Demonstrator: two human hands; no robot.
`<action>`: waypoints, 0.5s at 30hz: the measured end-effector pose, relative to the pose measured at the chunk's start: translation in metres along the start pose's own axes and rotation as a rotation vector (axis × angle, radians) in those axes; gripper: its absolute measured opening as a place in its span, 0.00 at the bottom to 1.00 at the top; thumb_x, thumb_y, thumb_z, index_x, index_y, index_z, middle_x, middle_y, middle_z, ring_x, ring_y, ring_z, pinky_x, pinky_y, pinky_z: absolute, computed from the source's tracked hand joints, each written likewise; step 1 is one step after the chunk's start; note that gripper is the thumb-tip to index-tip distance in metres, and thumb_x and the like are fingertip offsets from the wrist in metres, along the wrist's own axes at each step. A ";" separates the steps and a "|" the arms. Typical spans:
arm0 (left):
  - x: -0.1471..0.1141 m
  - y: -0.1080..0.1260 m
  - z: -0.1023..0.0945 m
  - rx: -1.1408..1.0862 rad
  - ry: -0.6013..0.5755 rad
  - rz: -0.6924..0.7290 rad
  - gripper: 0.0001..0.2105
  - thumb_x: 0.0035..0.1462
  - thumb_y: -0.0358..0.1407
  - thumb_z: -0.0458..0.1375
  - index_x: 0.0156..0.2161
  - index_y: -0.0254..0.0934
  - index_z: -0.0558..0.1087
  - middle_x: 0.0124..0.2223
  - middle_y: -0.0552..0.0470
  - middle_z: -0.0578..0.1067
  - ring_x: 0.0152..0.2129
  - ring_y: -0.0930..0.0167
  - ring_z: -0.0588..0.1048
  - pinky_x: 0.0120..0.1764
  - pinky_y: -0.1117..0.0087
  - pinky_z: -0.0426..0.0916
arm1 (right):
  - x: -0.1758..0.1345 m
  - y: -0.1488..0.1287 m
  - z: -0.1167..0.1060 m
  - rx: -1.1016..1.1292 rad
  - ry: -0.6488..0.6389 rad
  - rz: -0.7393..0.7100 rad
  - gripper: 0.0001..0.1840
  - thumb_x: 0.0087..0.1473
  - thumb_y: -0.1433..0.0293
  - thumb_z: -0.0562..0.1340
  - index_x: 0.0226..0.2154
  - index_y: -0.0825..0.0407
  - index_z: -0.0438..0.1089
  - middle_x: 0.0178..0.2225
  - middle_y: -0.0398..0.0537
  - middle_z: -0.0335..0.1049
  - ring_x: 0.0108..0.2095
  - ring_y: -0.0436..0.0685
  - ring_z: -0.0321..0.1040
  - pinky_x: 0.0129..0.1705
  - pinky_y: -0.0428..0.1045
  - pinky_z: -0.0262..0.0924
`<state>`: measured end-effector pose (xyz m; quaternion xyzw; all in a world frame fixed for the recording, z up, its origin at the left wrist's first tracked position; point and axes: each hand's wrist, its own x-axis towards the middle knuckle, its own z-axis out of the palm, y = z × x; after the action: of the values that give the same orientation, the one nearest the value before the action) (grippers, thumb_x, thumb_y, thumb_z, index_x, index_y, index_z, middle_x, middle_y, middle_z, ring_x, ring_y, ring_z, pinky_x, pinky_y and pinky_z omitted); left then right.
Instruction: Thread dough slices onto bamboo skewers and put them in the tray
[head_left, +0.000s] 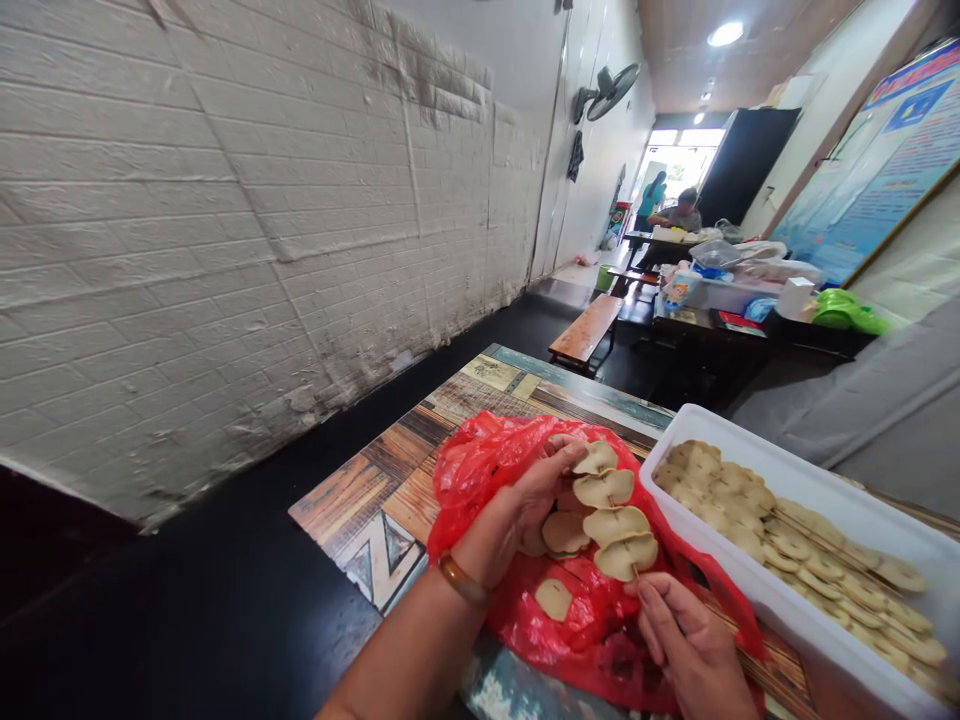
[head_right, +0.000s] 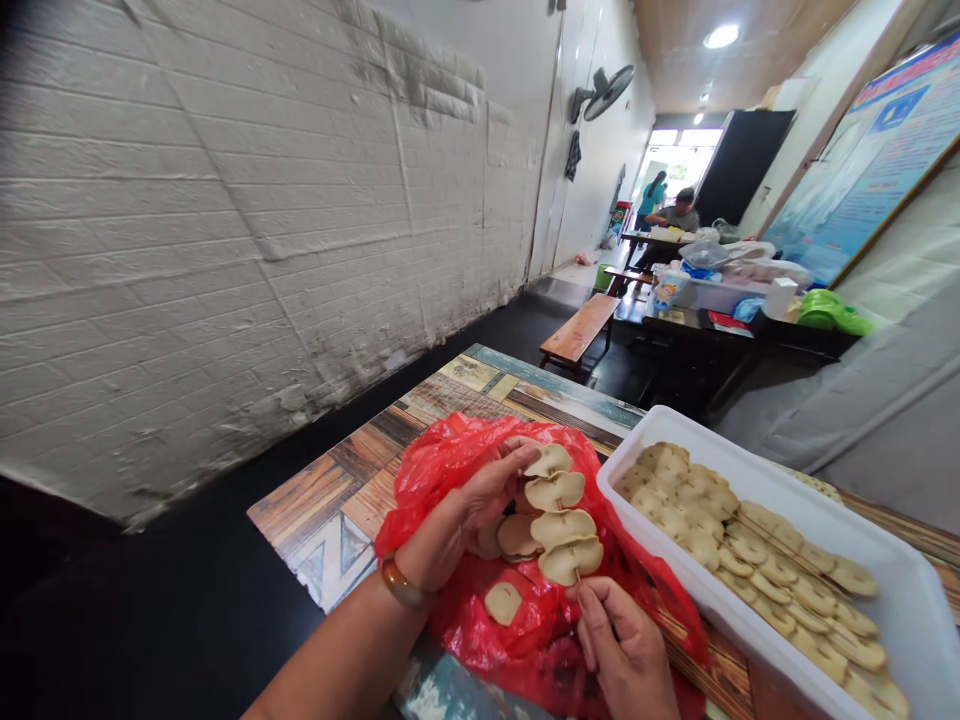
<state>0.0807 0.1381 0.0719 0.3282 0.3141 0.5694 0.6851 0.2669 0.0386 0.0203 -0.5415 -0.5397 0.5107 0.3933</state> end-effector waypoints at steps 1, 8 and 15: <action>0.000 -0.001 0.000 -0.007 -0.006 -0.006 0.16 0.40 0.43 0.67 0.27 0.34 0.69 0.25 0.56 0.67 0.22 0.78 0.64 0.29 0.74 0.59 | 0.000 0.001 -0.001 -0.001 0.011 -0.013 0.22 0.51 0.49 0.58 0.28 0.52 0.67 0.13 0.34 0.51 0.15 0.46 0.48 0.18 0.42 0.47; -0.003 0.001 0.005 0.004 -0.022 -0.023 0.19 0.34 0.40 0.71 0.31 0.33 0.69 0.28 0.55 0.71 0.24 0.76 0.68 0.30 0.74 0.62 | 0.002 -0.001 -0.001 0.031 0.027 -0.026 0.23 0.49 0.49 0.59 0.26 0.52 0.67 0.12 0.34 0.51 0.15 0.46 0.47 0.17 0.42 0.46; 0.002 0.000 -0.001 0.041 -0.022 -0.003 0.20 0.33 0.40 0.71 0.30 0.34 0.68 0.25 0.56 0.71 0.20 0.78 0.67 0.26 0.76 0.59 | -0.001 -0.001 0.000 0.103 -0.021 0.002 0.23 0.50 0.48 0.59 0.27 0.52 0.65 0.13 0.34 0.50 0.15 0.46 0.45 0.17 0.41 0.45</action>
<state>0.0799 0.1397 0.0716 0.3480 0.3186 0.5582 0.6825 0.2668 0.0380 0.0211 -0.5155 -0.5165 0.5438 0.4144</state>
